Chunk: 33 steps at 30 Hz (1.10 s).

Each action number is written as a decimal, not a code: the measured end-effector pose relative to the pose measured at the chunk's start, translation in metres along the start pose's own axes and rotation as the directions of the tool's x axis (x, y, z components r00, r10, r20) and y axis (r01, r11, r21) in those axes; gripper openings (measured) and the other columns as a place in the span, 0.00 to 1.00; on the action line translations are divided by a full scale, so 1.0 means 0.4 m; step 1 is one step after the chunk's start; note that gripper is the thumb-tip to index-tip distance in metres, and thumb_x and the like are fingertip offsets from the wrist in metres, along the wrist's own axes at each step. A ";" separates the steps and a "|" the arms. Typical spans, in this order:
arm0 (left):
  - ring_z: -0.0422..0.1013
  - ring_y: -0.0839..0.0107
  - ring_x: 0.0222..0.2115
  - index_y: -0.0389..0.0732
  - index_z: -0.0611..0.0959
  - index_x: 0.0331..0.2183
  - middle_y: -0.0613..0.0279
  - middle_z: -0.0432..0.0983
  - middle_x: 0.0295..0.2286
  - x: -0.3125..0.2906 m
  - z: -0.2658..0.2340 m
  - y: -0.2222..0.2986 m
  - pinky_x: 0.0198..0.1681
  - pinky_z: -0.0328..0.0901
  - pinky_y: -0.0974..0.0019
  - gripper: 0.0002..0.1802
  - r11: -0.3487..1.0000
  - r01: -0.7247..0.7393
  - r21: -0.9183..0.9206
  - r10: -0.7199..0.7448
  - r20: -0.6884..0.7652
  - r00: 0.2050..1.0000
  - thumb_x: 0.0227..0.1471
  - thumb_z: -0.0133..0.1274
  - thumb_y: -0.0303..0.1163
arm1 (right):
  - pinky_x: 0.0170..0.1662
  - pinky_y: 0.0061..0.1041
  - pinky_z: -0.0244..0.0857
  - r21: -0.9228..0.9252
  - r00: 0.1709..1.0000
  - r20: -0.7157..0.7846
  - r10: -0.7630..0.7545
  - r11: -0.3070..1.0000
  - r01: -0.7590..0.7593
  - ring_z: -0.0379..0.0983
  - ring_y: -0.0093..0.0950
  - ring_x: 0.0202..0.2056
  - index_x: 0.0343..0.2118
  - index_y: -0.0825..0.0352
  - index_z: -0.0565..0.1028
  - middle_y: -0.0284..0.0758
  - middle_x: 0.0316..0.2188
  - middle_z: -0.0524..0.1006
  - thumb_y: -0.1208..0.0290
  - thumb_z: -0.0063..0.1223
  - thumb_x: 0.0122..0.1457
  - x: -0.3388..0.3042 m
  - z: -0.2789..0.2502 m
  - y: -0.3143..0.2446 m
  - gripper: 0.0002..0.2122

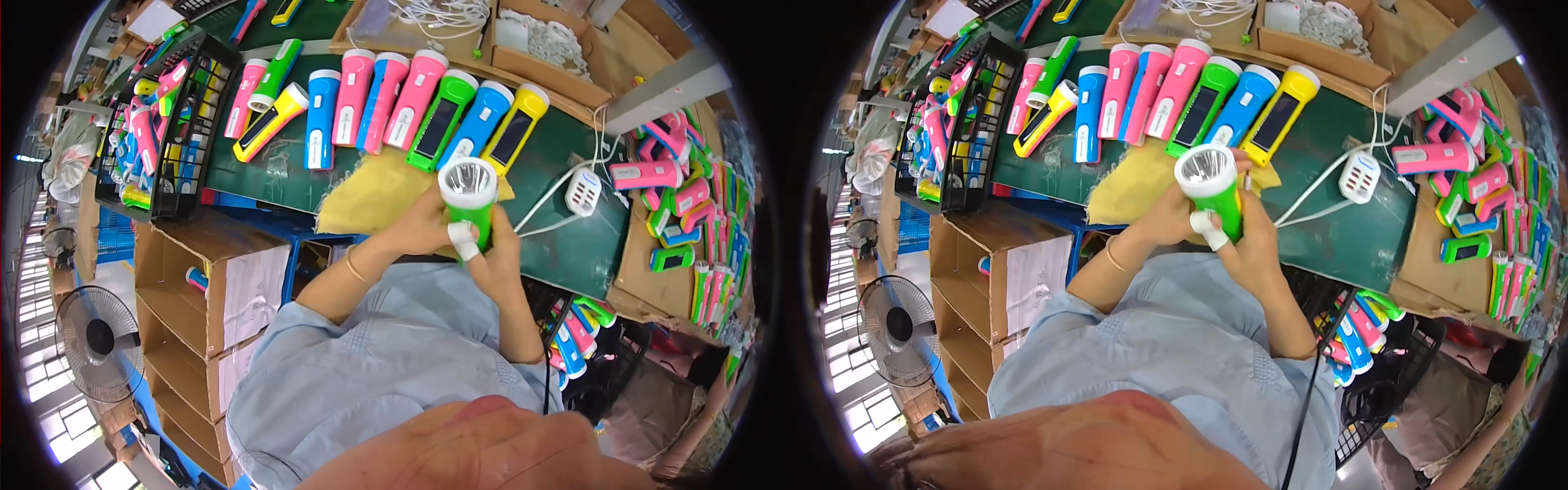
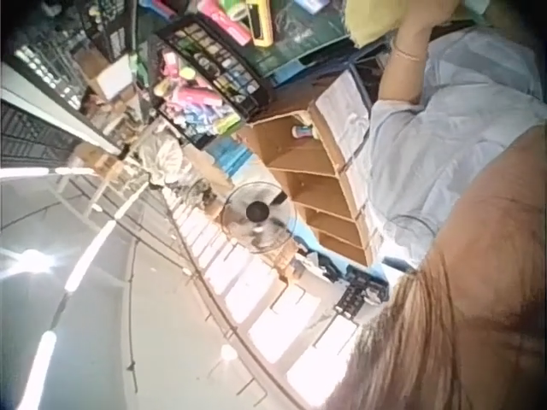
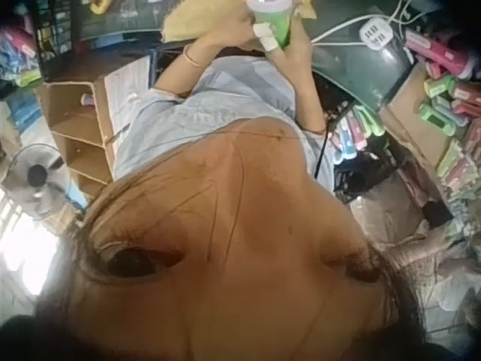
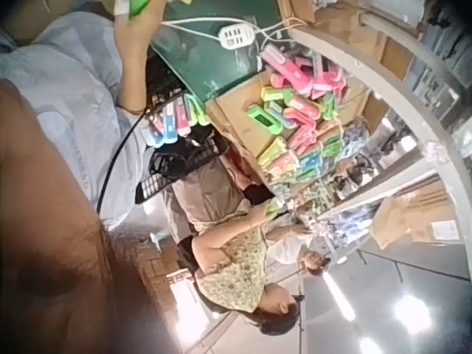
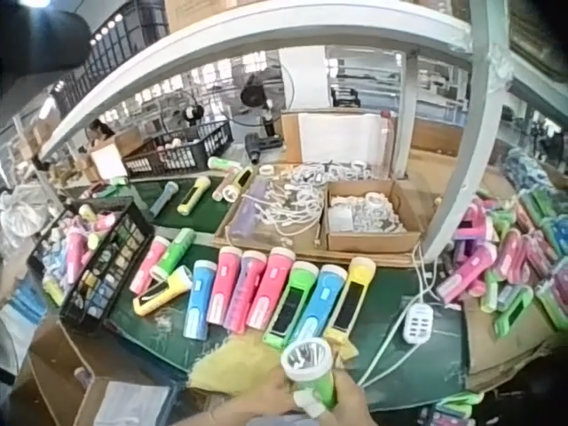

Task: Cleaning and inspecting a variety of colorful handheld flashlights at a factory workbench.

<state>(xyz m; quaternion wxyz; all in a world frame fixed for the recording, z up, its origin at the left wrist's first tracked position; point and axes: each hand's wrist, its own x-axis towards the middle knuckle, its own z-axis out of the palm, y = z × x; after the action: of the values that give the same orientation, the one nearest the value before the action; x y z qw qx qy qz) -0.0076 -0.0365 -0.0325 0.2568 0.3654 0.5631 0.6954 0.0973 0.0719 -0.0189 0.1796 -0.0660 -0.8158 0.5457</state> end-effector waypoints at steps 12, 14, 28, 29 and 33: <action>0.71 0.69 0.21 0.39 0.68 0.36 0.57 0.70 0.25 0.116 0.040 0.088 0.24 0.68 0.67 0.16 0.621 0.349 -0.702 -0.414 0.084 0.906 0.48 0.54 0.35 | 0.35 0.15 0.60 0.139 0.931 -0.195 0.308 0.948 -0.285 0.66 0.17 0.31 0.42 0.68 0.72 0.32 0.32 0.73 0.78 0.44 0.56 -0.045 -0.085 0.067 0.11; 0.70 0.68 0.20 0.39 0.68 0.37 0.57 0.71 0.26 0.135 0.036 0.089 0.24 0.68 0.66 0.16 0.678 0.324 -0.660 -0.390 0.050 0.919 0.50 0.51 0.38 | 0.33 0.13 0.57 0.139 0.921 -0.273 0.278 0.959 -0.248 0.62 0.15 0.28 0.43 0.65 0.72 0.28 0.26 0.70 0.78 0.43 0.57 -0.038 -0.083 0.042 0.12; 0.71 0.63 0.32 0.33 0.69 0.44 0.54 0.70 0.34 0.282 -0.057 0.103 0.35 0.70 0.52 0.18 0.929 0.076 0.362 -0.080 -0.003 0.997 0.49 0.47 0.28 | 0.23 0.12 0.48 0.541 0.915 -0.102 0.391 0.794 -0.278 0.57 0.13 0.21 0.39 0.72 0.73 0.26 0.22 0.67 0.76 0.44 0.57 -0.024 -0.141 0.076 0.09; 0.65 0.41 0.37 0.26 0.64 0.38 0.35 0.65 0.35 0.301 -0.040 0.121 0.39 0.63 0.54 0.28 0.877 -0.005 0.480 0.161 -0.285 0.945 0.40 0.58 0.33 | 0.24 0.12 0.49 0.558 0.908 -0.115 0.402 0.783 -0.276 0.58 0.13 0.22 0.39 0.72 0.74 0.26 0.22 0.68 0.77 0.45 0.57 -0.016 -0.143 0.073 0.09; 0.60 0.40 0.42 0.23 0.54 0.46 0.28 0.58 0.41 0.311 -0.058 0.112 0.45 0.60 0.54 0.41 0.615 0.177 0.768 0.202 -0.370 0.907 0.38 0.61 0.32 | 0.28 0.12 0.54 0.544 0.914 -0.117 0.389 0.795 -0.269 0.61 0.14 0.25 0.39 0.71 0.75 0.26 0.24 0.70 0.77 0.50 0.54 0.007 -0.125 0.054 0.10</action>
<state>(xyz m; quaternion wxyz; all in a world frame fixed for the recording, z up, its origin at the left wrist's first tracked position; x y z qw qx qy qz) -0.0984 0.0348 0.0359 -0.0627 0.2852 0.8491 0.4401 0.1112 0.1248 -0.0211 0.1824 -0.2178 -0.5895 0.7562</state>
